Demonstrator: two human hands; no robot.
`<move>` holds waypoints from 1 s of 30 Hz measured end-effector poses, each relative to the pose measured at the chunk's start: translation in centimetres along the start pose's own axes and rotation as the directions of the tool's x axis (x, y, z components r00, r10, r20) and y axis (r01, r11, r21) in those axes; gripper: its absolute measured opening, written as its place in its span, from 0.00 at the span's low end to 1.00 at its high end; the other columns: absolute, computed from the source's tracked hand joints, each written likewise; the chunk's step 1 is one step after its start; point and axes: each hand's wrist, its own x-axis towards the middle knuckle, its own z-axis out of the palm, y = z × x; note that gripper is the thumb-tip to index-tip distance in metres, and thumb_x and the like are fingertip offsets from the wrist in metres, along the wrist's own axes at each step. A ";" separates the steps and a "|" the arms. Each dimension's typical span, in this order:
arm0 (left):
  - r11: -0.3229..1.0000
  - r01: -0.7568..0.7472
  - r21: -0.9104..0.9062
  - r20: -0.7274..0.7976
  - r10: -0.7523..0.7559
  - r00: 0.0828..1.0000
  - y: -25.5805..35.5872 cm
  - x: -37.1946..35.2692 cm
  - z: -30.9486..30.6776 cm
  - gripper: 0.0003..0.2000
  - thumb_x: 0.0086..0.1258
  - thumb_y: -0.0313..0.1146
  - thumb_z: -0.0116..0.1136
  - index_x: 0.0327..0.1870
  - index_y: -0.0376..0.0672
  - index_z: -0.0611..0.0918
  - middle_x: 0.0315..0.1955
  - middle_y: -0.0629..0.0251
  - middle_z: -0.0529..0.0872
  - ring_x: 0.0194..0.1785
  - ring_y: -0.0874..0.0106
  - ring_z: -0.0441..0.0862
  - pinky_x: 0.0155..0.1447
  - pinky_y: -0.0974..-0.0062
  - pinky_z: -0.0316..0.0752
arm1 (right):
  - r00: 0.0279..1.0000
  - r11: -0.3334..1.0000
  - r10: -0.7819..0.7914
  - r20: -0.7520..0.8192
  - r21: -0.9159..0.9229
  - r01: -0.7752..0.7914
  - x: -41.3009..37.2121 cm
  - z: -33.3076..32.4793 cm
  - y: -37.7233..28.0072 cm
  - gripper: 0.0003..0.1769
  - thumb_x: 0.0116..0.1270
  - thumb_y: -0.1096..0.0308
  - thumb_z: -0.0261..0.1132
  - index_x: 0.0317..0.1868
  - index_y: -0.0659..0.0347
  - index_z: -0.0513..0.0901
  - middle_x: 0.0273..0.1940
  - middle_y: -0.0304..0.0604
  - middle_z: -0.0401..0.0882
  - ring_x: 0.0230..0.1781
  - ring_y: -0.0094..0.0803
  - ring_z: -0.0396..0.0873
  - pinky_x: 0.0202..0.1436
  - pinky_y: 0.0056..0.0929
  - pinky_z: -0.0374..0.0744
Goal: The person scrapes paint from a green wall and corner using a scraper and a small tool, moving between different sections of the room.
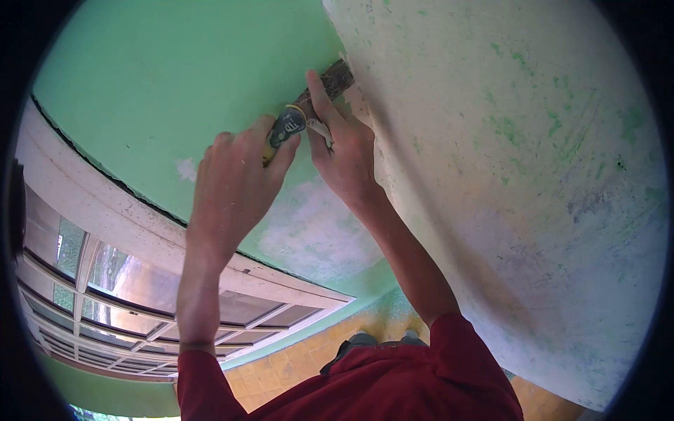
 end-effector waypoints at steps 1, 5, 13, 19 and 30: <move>1.000 -0.002 0.000 0.001 0.002 1.000 0.4 0.0 -0.6 0.14 0.73 0.39 0.59 0.43 0.34 0.82 0.28 0.47 0.85 0.35 0.48 0.83 0.41 0.51 0.76 | 1.000 1.000 0.001 -0.001 -0.002 -0.001 -0.5 -0.4 -0.1 0.37 0.60 0.84 0.65 0.71 0.55 0.74 0.28 0.46 0.80 0.26 0.32 0.81 0.33 0.28 0.79; 0.979 -0.124 0.161 -0.055 0.135 0.989 1.7 -0.1 -1.1 0.14 0.74 0.38 0.57 0.35 0.34 0.80 0.23 0.48 0.82 0.32 0.48 0.84 0.37 0.52 0.76 | 0.977 0.985 0.161 0.139 -0.082 -0.150 -3.9 -2.7 -0.3 0.37 0.62 0.81 0.65 0.73 0.58 0.71 0.21 0.44 0.64 0.19 0.29 0.64 0.27 0.23 0.69; 0.893 -0.288 0.346 -0.155 0.357 0.921 2.4 -1.2 -1.0 0.06 0.59 0.28 0.62 0.34 0.40 0.79 0.33 0.57 0.80 0.32 0.62 0.82 0.33 0.65 0.76 | 0.946 0.961 0.269 0.182 -0.114 -0.251 -7.2 -5.7 -0.1 0.36 0.62 0.81 0.64 0.73 0.61 0.70 0.19 0.41 0.58 0.17 0.27 0.58 0.25 0.22 0.63; 0.962 -0.204 0.180 -0.013 0.210 0.978 4.5 -0.2 -2.3 0.14 0.73 0.36 0.56 0.32 0.33 0.80 0.29 0.43 0.82 0.36 0.46 0.84 0.42 0.50 0.77 | 0.911 0.933 0.359 0.201 -0.117 -0.342 -8.4 -7.1 -1.0 0.35 0.64 0.81 0.63 0.73 0.61 0.71 0.19 0.39 0.55 0.17 0.24 0.55 0.24 0.22 0.60; 0.995 0.080 0.067 0.036 -0.082 0.996 4.1 -0.3 -3.0 0.15 0.75 0.38 0.55 0.35 0.32 0.82 0.30 0.41 0.84 0.38 0.45 0.84 0.46 0.50 0.76 | 0.864 0.908 0.418 0.282 -0.147 -0.392 -10.3 -8.2 -1.9 0.32 0.64 0.80 0.62 0.70 0.59 0.75 0.19 0.40 0.54 0.17 0.23 0.55 0.24 0.23 0.61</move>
